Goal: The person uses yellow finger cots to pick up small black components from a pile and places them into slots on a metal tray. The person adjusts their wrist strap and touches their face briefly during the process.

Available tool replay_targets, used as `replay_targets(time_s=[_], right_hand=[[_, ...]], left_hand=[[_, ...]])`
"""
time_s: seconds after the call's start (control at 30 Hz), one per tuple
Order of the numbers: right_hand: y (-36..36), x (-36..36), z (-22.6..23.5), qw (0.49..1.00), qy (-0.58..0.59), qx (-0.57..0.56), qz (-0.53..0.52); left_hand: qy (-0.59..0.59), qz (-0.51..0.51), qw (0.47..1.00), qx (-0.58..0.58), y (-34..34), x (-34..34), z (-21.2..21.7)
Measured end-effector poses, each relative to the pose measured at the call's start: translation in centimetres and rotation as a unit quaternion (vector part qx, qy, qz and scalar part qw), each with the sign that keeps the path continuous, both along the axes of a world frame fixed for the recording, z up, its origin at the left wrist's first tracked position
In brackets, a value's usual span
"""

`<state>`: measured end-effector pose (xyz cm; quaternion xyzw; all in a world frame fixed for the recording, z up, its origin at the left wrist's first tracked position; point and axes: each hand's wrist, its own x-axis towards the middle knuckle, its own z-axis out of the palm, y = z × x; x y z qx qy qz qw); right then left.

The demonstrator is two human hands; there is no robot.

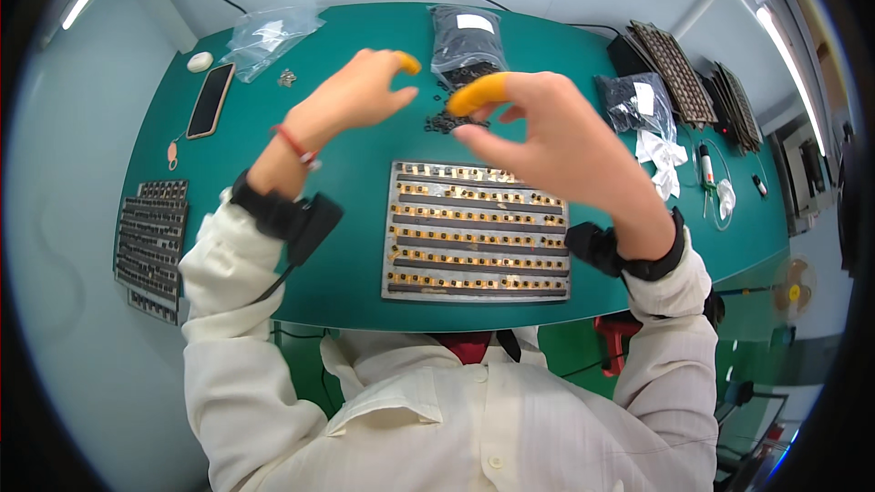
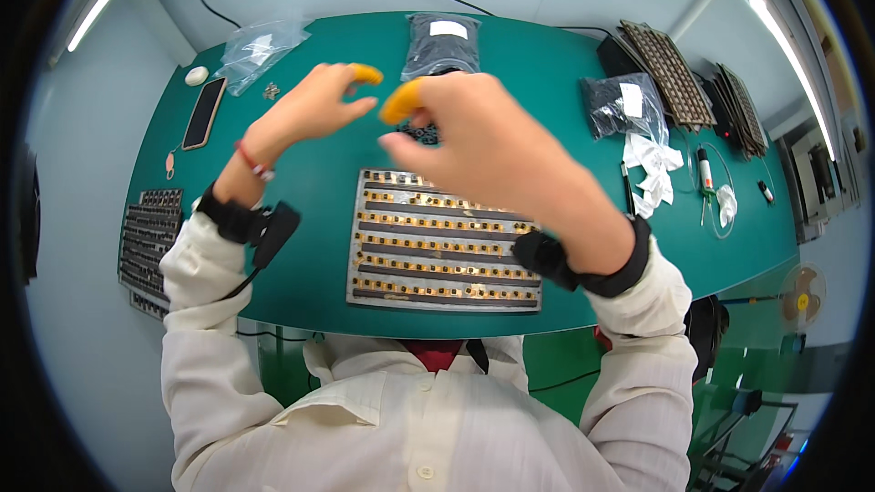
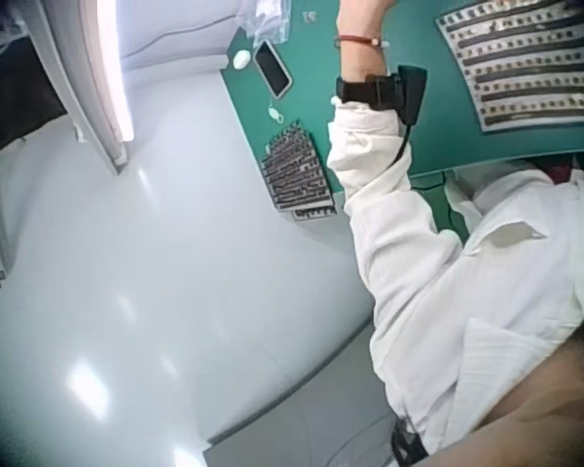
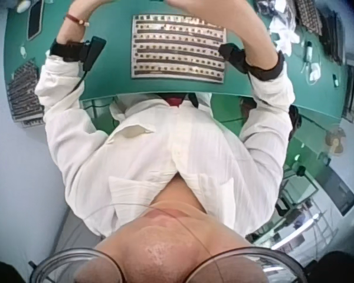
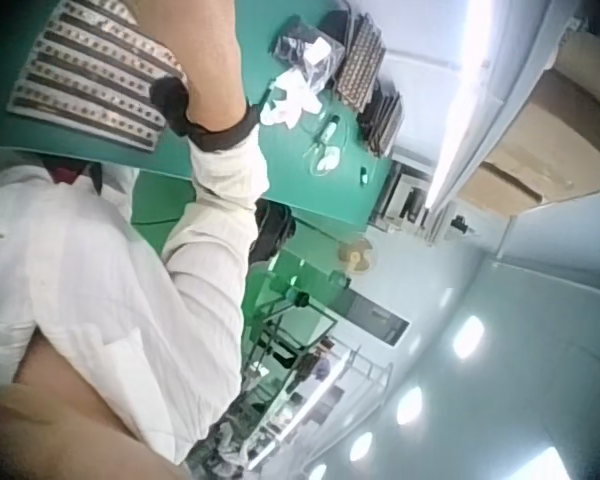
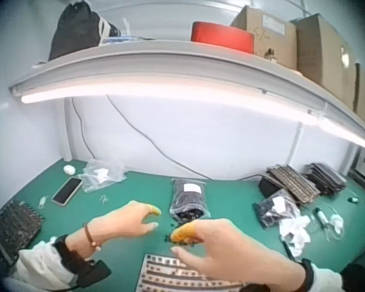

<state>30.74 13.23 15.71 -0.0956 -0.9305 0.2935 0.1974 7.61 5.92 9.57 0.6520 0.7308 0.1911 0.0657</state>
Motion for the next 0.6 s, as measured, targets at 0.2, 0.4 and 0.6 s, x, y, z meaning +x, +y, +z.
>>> replay_targets(time_s=[0.2,0.4,0.6], right_hand=[[7.6,5.7,-4.6,0.979,-0.126,-0.073,-0.144],[8.7,7.8,-7.5,0.955,-0.175,-0.164,-0.176],[8.8,6.9,-9.4,0.961,-0.168,-0.169,-0.141]], left_hand=[[-0.131,-0.01,0.987,-0.096,-2.4,0.2,-2.3],[-0.168,0.056,0.981,-0.08,-0.1,1.2,-5.7],[-0.096,0.073,0.993,-0.002,2.0,2.1,-8.3]])
